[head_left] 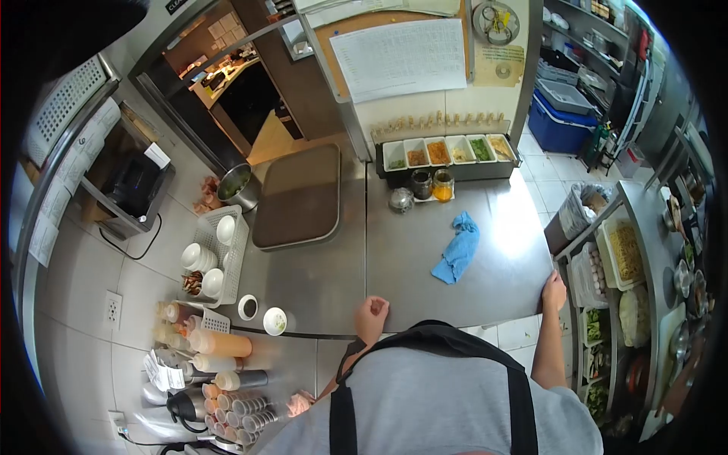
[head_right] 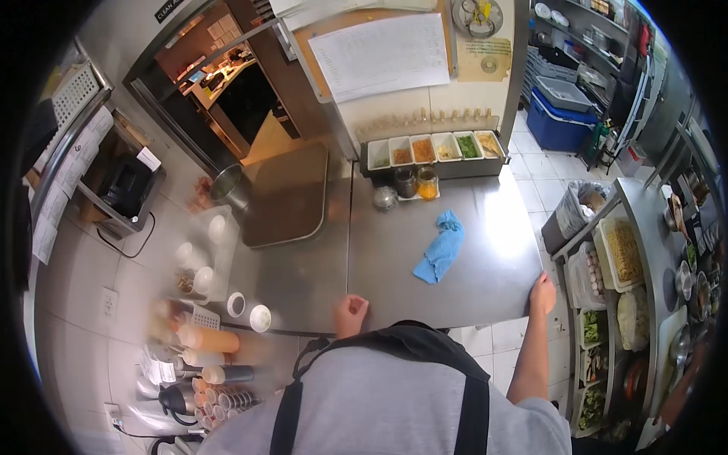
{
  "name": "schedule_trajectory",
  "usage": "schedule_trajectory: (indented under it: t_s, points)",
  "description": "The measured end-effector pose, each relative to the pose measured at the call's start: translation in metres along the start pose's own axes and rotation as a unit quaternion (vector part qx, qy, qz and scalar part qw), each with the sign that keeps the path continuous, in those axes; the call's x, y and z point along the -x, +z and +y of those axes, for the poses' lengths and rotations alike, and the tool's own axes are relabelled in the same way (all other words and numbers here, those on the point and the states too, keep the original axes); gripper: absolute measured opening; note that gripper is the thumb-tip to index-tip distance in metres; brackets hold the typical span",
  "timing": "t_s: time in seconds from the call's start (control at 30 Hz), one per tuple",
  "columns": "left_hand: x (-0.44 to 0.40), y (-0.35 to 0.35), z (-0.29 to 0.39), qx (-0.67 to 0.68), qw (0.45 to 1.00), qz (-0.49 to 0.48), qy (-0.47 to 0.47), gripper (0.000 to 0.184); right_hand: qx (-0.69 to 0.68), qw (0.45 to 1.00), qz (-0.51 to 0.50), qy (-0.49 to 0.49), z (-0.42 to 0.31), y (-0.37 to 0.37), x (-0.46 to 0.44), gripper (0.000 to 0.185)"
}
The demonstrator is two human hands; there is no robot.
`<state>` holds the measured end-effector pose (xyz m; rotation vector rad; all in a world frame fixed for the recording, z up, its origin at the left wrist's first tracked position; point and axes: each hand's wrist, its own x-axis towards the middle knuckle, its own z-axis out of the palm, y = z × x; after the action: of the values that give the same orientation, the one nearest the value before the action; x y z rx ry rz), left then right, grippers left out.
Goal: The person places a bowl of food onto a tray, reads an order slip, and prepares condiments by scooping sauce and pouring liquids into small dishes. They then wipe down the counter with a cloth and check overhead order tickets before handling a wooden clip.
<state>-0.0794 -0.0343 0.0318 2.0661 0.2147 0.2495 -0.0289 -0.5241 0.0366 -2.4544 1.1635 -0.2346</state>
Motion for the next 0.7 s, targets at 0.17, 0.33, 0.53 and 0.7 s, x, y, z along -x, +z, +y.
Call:
schedule_trajectory:
  t_s: [0.17,0.33,0.53,0.7]
  points:
    - [0.014,0.012,0.009,-0.103,0.994,0.019,0.031,0.011,0.022,1.0,-0.001,0.001,0.004,0.0,-0.002,0.053]
    - [0.011,0.011,0.016,-0.128,0.99,0.045,0.037,0.012,-0.001,1.0,0.003,-0.012,0.01,0.002,-0.004,0.052]
    - [0.011,0.012,0.011,-0.132,0.988,0.052,0.06,0.011,-0.002,1.0,0.017,-0.002,0.005,0.003,-0.002,0.051]
    - [0.012,0.01,0.019,-0.123,0.99,0.055,0.048,0.02,0.003,0.999,0.033,-0.026,0.004,0.003,-0.001,0.05]
